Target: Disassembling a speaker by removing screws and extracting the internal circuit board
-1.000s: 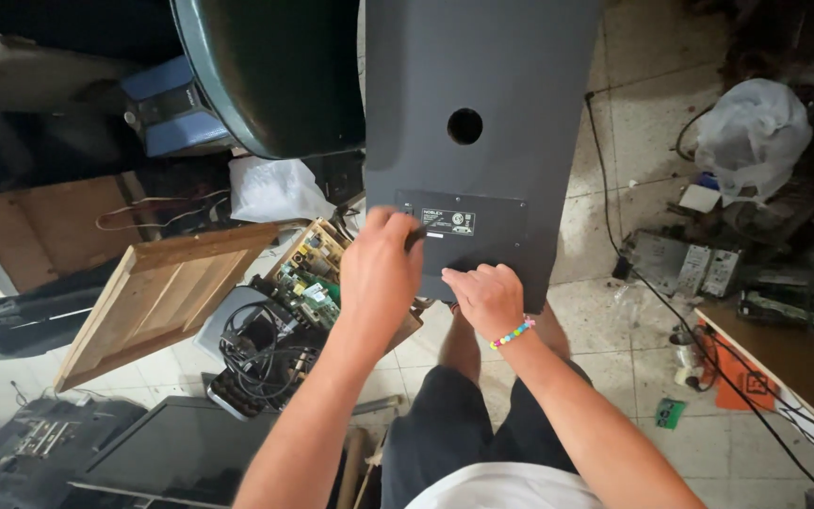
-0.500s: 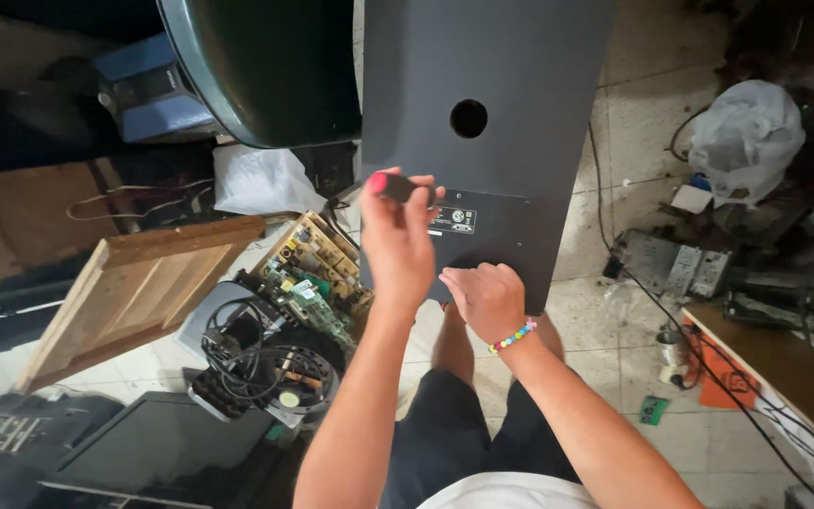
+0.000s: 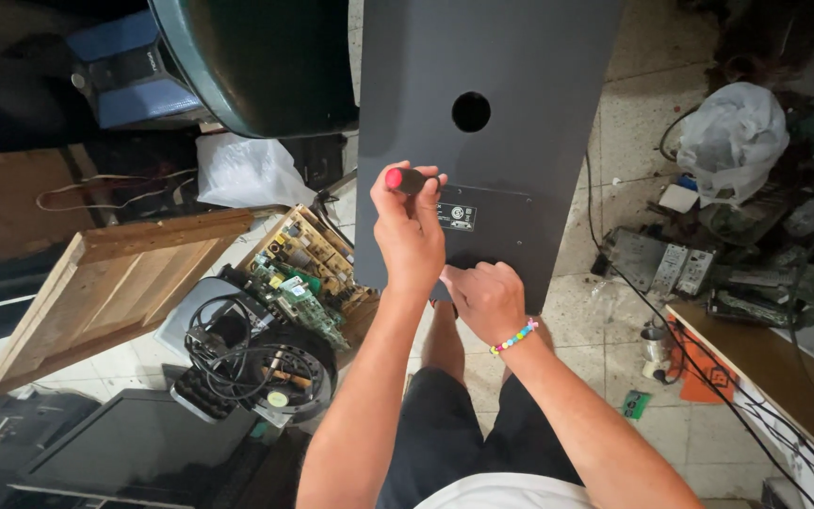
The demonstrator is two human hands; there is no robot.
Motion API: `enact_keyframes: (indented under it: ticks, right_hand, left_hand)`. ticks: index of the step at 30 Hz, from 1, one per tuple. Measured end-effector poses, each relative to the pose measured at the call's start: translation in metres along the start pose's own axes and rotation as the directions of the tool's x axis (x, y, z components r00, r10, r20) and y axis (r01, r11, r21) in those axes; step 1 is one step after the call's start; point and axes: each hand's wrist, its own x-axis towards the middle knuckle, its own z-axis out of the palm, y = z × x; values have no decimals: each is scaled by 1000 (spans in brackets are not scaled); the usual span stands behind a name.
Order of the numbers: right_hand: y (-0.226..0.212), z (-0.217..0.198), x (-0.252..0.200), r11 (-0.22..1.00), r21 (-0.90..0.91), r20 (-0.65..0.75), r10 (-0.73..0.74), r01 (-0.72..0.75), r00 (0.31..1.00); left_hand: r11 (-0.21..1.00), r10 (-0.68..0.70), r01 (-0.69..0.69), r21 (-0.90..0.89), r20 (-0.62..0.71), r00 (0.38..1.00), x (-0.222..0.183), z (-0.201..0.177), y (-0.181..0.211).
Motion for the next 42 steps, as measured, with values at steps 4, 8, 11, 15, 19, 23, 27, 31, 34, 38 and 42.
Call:
enact_keyframes:
  ticks: [4, 8, 11, 15, 19, 23, 27, 31, 34, 38, 42]
  right_hand:
    - [-2, -3, 9, 1000, 3, -25, -8, 8, 1000]
    - [4, 7, -3, 999, 34, -41, 39, -38, 998]
    - [3, 8, -8, 999, 14, -6, 48, -48, 999]
    - [5, 5, -6, 1000, 18, 52, 4, -5, 999]
    - [3, -2, 0, 996, 85, 84, 23, -30, 996]
    - [-12, -18, 17, 957, 185, 165, 193, -222, 967]
    - [-4, -34, 32, 336, 657, 356, 651, -675, 670]
    - [13, -76, 71, -333, 850, 526, 571, -408, 630]
    - [17, -96, 96, -424, 837, 538, 518, -347, 665]
    - [-1, -101, 128, -145, 874, 470, 494, -463, 731]
    - [-30, -116, 157, 930, 88, 90, 351, -358, 932]
  left_hand:
    - [1000, 0, 0, 10, 6, 1000, 1, -1, -4]
    - [995, 15, -29, 100, 139, 990, 9, -12, 27]
    - [965, -3, -98, 242, 385, 923, 16, -25, 53]
    - [905, -68, -207, 373, 605, 793, 21, -38, 47]
    - [914, -137, -152, 376, 639, 757, 33, -45, 66]
    - [920, -99, -169, 353, 629, 771, 28, -45, 48]
    - [936, -38, -178, 302, 592, 805, 25, -42, 40]
    - [934, -99, -122, 336, 570, 816, 20, -42, 37]
    - [911, -110, -87, 403, 441, 891, 12, -33, 17]
    - [893, -11, -128, 432, 305, 952, 1, -14, -13]
    - [914, 101, -170, 369, 201, 974, -5, -6, -28]
